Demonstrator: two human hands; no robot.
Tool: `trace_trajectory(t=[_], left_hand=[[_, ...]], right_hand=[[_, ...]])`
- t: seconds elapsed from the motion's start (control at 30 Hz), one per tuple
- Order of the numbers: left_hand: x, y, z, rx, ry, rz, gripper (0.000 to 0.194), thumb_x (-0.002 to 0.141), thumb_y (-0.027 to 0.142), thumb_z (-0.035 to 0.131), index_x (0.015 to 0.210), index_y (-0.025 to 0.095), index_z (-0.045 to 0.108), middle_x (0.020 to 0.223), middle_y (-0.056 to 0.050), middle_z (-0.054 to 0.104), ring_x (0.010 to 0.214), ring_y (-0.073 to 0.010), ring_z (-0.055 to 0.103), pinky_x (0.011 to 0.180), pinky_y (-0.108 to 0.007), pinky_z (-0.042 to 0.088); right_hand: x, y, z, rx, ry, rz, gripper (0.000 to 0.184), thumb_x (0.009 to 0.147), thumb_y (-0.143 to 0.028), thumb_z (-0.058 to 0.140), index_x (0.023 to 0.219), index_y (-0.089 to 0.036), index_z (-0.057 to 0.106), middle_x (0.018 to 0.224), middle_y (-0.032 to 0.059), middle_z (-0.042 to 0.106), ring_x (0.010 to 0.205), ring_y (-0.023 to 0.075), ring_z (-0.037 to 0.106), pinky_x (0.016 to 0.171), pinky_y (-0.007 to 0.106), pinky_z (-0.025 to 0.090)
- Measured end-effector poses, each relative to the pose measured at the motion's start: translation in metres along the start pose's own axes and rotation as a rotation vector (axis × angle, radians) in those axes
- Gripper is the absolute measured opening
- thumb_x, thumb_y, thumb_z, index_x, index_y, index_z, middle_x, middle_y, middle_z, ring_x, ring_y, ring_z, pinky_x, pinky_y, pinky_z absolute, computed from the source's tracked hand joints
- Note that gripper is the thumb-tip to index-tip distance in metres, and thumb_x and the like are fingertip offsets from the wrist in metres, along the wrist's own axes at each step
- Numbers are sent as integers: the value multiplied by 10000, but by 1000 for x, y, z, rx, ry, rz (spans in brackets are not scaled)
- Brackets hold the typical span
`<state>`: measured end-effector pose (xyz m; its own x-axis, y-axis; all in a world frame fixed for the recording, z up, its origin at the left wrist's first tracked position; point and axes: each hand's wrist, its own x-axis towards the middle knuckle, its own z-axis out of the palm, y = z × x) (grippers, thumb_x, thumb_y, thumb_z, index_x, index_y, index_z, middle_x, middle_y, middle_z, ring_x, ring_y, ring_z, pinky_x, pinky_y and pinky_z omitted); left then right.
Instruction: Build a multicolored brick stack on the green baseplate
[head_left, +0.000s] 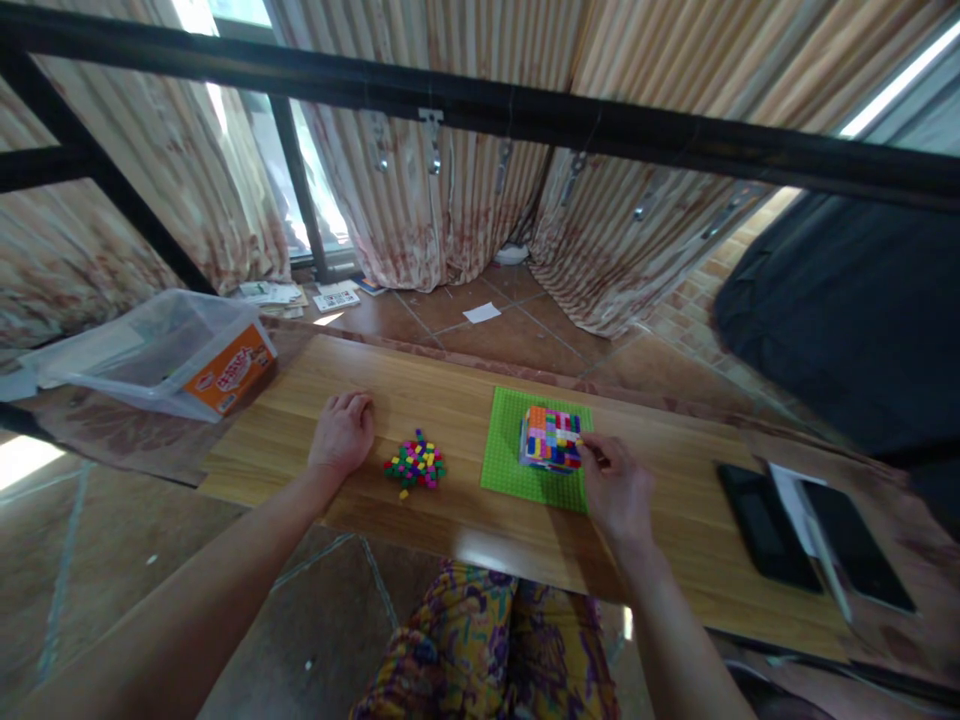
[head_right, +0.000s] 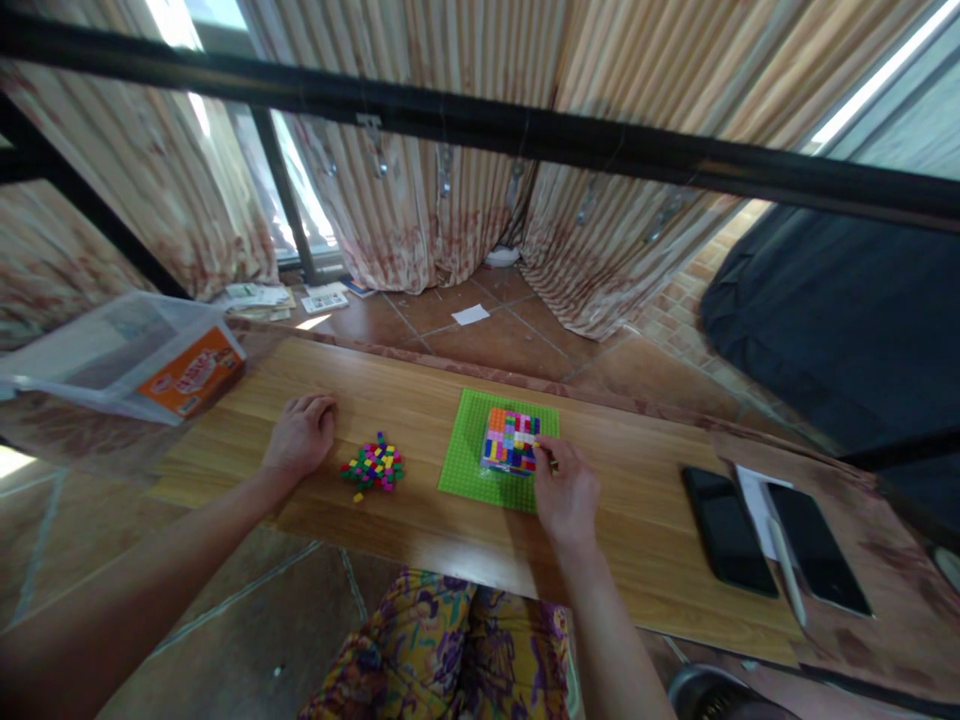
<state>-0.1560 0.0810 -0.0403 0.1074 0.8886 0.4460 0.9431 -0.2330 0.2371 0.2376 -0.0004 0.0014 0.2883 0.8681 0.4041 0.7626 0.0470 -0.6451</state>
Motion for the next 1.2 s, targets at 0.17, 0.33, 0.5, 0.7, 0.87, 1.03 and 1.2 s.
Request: trace_trajectory(t=[0.17,0.33,0.5,0.7,0.87,1.03,1.2], left_hand=[[1,-1,0,-33,7,-24,278,867,214,399,991,148,639,1088,-148,662,1051,-279,581,977,-449,446],[1,5,-12,-219,54,-157,261,871,274,427,979,169,640,1009,-123,683,1006,-265,608,962,-456,458],[-32,87,-51,-702,164,-406,344,880,429,522,1098,182,619,1025,-78,682,953,-202,629,913,-368,489],[-95,205,-68,-1299,-293,-511,259,821,424,637,933,190,650,812,-18,668,738,-141,619,712,-260,502],[-115,220,-70,-1400,-390,-610,224,830,389,619,768,174,619,690,6,619,627,-111,564,638,-238,466],[-120,216,-72,-1347,-382,-683,196,811,369,629,721,200,591,655,18,594,605,-111,539,606,-239,435],[-118,209,-68,-1327,-459,-547,192,823,382,614,715,224,609,681,-8,634,638,-138,564,616,-259,440]], right_hand=[[-3,-8,-4,496,49,318,234,717,-389,724,849,-196,733,803,39,704,699,164,610,670,300,480],[-17,-28,-11,943,14,528,281,601,-362,852,820,-219,749,797,-9,684,675,91,557,610,206,432],[-39,-55,-14,1019,-87,550,285,614,-383,862,833,-230,765,755,-15,672,655,86,544,608,201,444],[-86,-89,-2,977,-252,568,262,633,-402,845,808,-227,759,747,4,702,679,126,609,655,247,503],[-113,-87,2,994,-337,656,300,633,-426,838,827,-210,759,762,32,724,674,170,649,647,294,537],[-122,-81,7,998,-362,692,304,622,-405,850,840,-208,770,754,34,725,648,158,631,631,280,524],[-122,-82,7,1119,-435,705,254,642,-391,841,821,-224,776,651,5,675,587,131,572,583,263,493]])
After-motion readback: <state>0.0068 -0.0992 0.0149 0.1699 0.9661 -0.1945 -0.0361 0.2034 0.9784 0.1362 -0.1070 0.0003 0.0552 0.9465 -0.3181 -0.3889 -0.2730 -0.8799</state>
